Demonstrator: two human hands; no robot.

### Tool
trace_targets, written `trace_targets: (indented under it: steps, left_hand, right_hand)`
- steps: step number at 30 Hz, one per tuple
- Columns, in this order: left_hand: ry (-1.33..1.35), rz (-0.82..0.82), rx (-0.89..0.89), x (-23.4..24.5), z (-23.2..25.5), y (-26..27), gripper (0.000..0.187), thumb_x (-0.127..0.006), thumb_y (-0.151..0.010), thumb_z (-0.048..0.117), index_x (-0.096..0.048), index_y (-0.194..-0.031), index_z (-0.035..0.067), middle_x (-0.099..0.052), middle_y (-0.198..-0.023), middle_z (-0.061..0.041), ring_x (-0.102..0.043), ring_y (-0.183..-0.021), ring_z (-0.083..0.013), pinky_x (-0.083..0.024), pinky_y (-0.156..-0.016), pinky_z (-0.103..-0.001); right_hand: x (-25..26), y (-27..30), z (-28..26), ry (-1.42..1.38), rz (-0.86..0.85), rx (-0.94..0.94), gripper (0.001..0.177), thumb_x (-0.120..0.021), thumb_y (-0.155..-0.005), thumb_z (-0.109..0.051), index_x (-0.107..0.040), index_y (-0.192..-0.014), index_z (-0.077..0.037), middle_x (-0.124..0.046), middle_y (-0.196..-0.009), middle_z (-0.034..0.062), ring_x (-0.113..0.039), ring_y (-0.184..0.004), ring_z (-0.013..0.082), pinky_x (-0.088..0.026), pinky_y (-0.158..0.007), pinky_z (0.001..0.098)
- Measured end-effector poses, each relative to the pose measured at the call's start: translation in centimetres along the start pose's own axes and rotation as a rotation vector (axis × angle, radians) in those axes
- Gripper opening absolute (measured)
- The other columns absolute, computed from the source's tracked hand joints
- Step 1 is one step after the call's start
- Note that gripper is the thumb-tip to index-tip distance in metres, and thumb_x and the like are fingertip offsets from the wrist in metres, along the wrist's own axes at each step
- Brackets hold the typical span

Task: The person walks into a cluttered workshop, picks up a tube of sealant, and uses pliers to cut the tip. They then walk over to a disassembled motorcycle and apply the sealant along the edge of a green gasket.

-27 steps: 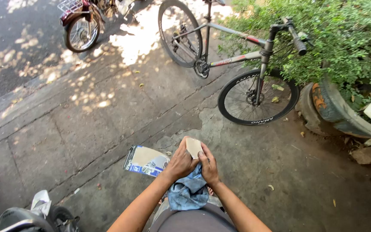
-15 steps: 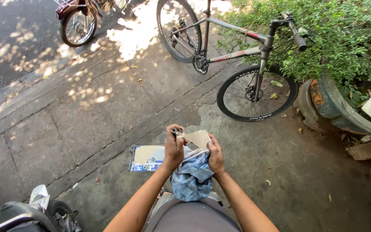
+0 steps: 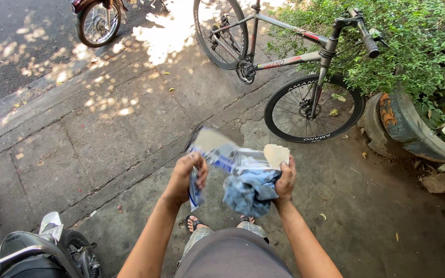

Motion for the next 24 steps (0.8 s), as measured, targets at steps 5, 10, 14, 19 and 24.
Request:
trace_targets:
  steps: [5,10,14,19,24]
  left_hand:
    - [-0.520,0.175,0.060,-2.9,-3.8,1.4,0.023,-0.063,-0.102,0.026,-0.063,-0.114,0.007,-0.053,-0.066,-0.001,-0.050,-0.050,-0.0088,-0.041,-0.044,-0.027]
    - [-0.613,0.205,0.213,-5.3,-8.8,0.1,0.032,-0.063,-0.095,0.021,-0.059,-0.127,0.018,-0.058,-0.065,0.002,-0.052,-0.047,-0.0089,-0.042,-0.042,-0.027]
    - [-0.753,0.051,0.102,-3.4,-12.7,-1.9,0.020,-0.062,-0.095,0.012,-0.067,-0.113,0.005,-0.065,-0.075,-0.003,-0.056,-0.059,-0.0102,-0.046,-0.052,-0.028]
    - [-0.826,-0.069,-0.059,-3.8,-12.6,-2.8,0.023,-0.059,-0.092,0.004,-0.070,-0.111,-0.001,-0.074,-0.093,-0.004,-0.063,-0.082,-0.0090,-0.053,-0.070,-0.027]
    - [-0.606,-0.263,-0.017,-5.7,-13.8,-3.9,0.028,-0.063,-0.089,0.008,-0.070,-0.112,-0.005,-0.076,-0.107,-0.006,-0.067,-0.098,-0.0112,-0.054,-0.089,-0.028]
  right_hand:
    - [-0.9,0.4,-1.6,0.023,0.173,0.162,0.030,-0.053,-0.096,-0.013,-0.054,-0.123,-0.002,-0.061,-0.113,0.0063,-0.057,-0.103,0.0162,-0.046,-0.094,0.0288]
    - [0.0,1.2,1.2,0.021,0.258,0.215,0.023,-0.054,-0.100,-0.012,-0.055,-0.120,-0.001,-0.061,-0.109,0.0066,-0.056,-0.098,0.0164,-0.047,-0.090,0.0302]
    - [-0.5,2.0,-0.7,-0.039,0.308,0.080,0.026,-0.053,-0.098,-0.013,-0.056,-0.121,-0.002,-0.062,-0.109,0.0065,-0.056,-0.097,0.0169,-0.046,-0.090,0.0303]
    - [2.5,0.9,-3.6,-0.195,0.360,-0.010,0.030,-0.050,-0.095,-0.012,-0.056,-0.123,-0.004,-0.064,-0.111,0.0059,-0.060,-0.101,0.0193,-0.049,-0.090,0.0320]
    - [9.7,-0.7,-3.1,-0.351,0.320,-0.077,0.032,-0.054,-0.103,-0.023,-0.059,-0.122,0.002,-0.069,-0.104,0.0186,-0.072,-0.084,0.0331,-0.059,-0.076,0.0419]
Point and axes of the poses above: each hand's wrist, its own y-axis away from the middle knuckle, its own x-axis out of the back of the hand, z = x × y, the point moved 3 cm from there along -y, towards the middle knuckle
